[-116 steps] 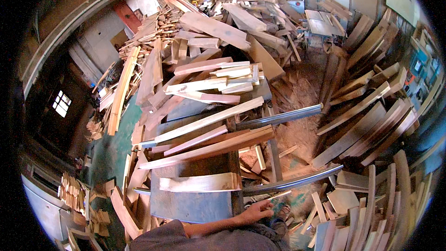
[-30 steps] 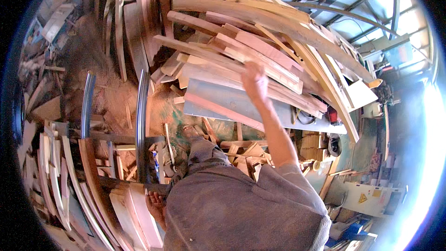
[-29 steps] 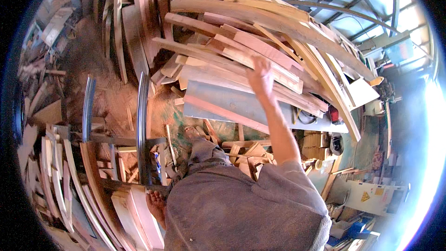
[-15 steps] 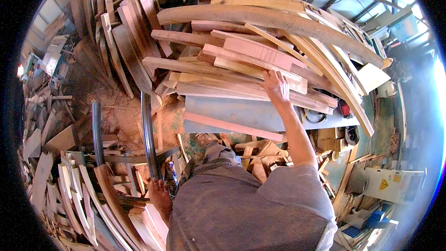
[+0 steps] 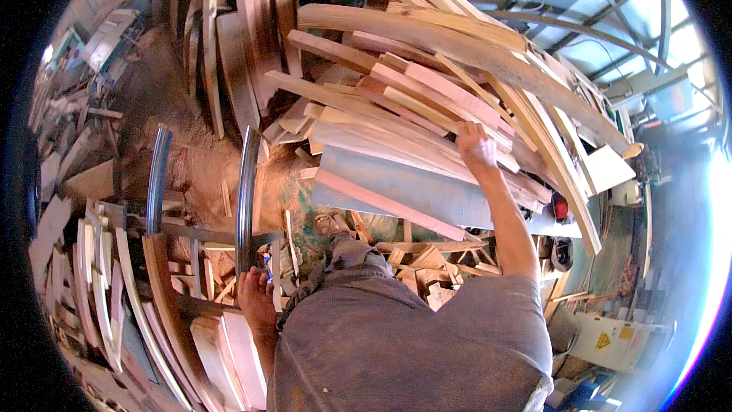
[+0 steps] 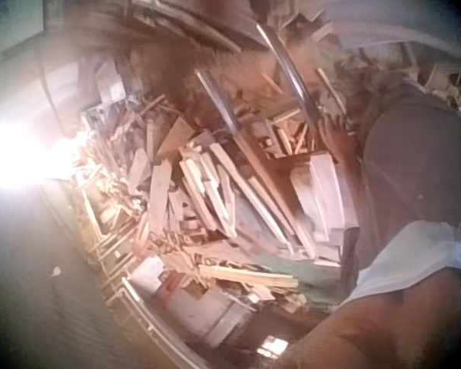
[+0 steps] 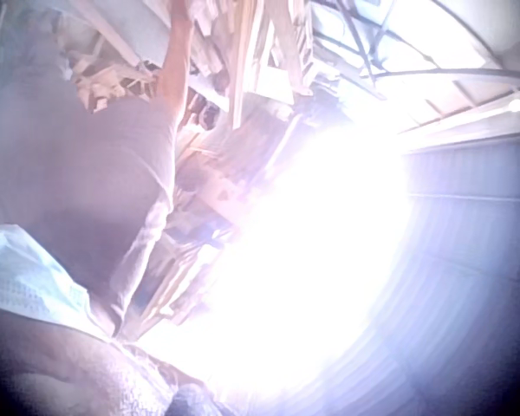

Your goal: The person sorts through a large pile of wooden planks, picking up individual pieces to check them and then placing them onto a growing stack.

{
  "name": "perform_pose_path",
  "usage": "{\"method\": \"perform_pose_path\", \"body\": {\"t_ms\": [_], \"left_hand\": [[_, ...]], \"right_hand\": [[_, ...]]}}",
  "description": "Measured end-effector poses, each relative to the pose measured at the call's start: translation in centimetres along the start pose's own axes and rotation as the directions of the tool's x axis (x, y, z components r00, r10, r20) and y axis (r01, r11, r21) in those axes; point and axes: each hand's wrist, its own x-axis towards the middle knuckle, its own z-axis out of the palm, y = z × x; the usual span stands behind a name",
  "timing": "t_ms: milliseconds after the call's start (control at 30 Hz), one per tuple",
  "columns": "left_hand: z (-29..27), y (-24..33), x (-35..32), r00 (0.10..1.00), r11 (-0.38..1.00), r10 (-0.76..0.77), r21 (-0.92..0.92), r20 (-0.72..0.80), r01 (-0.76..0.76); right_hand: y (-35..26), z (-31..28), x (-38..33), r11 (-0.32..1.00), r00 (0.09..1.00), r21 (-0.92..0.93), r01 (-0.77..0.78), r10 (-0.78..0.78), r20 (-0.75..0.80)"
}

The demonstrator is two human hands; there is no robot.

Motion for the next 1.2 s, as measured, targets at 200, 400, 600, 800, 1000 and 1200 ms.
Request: {"method": "perform_pose_path", "body": {"t_ms": [200,400,600,800,1000,1200], "left_hand": [[2.1,-0.6,-1.1,0.991,0.967,0.133,0.218,-0.009,-0.128],[1.5,0.3,-2.1,0.975,0.930,0.027,0.352,0.223,-0.106],[3.0,2.2,-6.9,0.944,0.947,0.322,-0.014,0.071,-0.322],[-4.8,-2.2,-13.3,0.847,0.891,0.366,-0.118,-0.386,-0.439],[-15.1,-11.8,-13.8,0.853,0.529,0.109,-0.697,-0.510,-0.484],[-22.0,-11.1,-12.7,0.793,0.396,0.107,-0.706,-0.600,-0.587]], "right_hand": [[-5.3,-6.9,4.4,0.919,0.985,0.365,0.150,-0.107,-0.136],[-21.9,-10.0,6.6,0.629,0.923,0.682,0.373,-0.324,-0.206],[-37.8,-12.0,0.4,0.074,0.594,0.706,0.704,-0.607,-0.528],[-44.9,-15.3,-4.8,-0.399,-0.026,0.654,0.643,-0.865,-0.501],[-47.8,-13.3,-5.2,-0.109,0.110,0.708,0.698,-0.960,-0.257],[-52.3,-11.9,-9.1,-0.232,0.049,0.665,0.710,-0.926,-0.375]]}}
